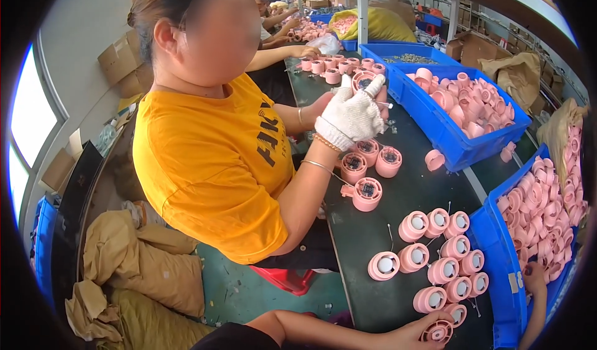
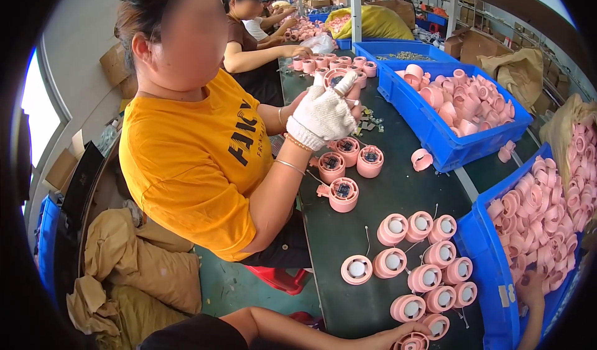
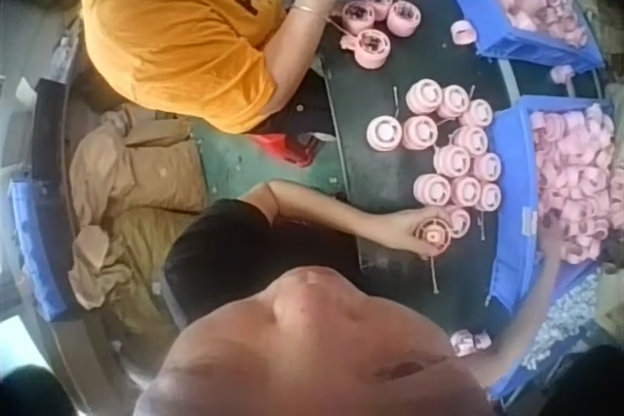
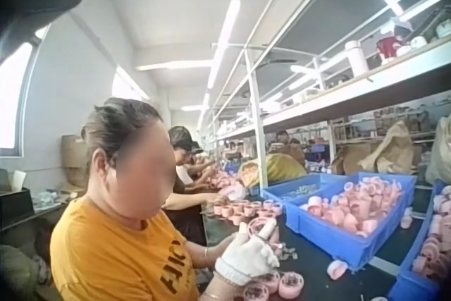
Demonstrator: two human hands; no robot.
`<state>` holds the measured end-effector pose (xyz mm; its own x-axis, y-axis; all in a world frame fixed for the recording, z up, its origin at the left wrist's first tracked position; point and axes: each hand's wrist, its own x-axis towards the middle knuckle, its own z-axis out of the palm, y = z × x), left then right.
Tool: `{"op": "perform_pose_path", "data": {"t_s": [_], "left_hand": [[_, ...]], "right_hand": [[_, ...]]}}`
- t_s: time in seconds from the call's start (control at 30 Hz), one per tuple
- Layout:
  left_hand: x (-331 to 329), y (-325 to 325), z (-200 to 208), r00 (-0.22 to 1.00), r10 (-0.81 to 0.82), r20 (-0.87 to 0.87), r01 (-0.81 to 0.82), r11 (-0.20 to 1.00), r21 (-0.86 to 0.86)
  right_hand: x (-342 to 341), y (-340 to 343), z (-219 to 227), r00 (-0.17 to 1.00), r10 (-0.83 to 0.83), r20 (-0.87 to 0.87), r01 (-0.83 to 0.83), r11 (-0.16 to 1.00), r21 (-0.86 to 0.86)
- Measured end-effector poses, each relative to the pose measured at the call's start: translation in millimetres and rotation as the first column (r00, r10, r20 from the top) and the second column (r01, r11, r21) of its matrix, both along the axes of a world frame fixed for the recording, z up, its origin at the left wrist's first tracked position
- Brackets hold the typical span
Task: The person assembles small plastic electronic components by hand, taking electronic parts from blue bins and fitting them into plastic housings on a factory production line.
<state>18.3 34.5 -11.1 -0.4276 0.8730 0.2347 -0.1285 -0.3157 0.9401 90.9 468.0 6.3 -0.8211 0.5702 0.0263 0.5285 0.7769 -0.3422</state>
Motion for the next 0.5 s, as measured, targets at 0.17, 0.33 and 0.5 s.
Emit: {"op": "perform_pose_path", "data": {"t_s": [0.17, 0.33, 0.5], "left_hand": [[2, 0, 0, 0.859, -0.208, 0.468, 0.222, 0.975, 0.026], [5, -5, 7, 0.853, -0.132, 0.505, 0.133, 0.991, 0.036], [7, 8, -13, 0.946, -0.069, 0.316, 0.037, 0.994, 0.104]], "right_hand": [[-11, -19, 28, 0.948, -0.057, 0.312, 0.076, 0.996, -0.05], [18, -21, 68, 0.947, 0.096, -0.305, -0.026, 0.974, 0.226], [81, -162, 97, 0.762, -0.095, -0.641, 0.019, 0.992, -0.123]]}}
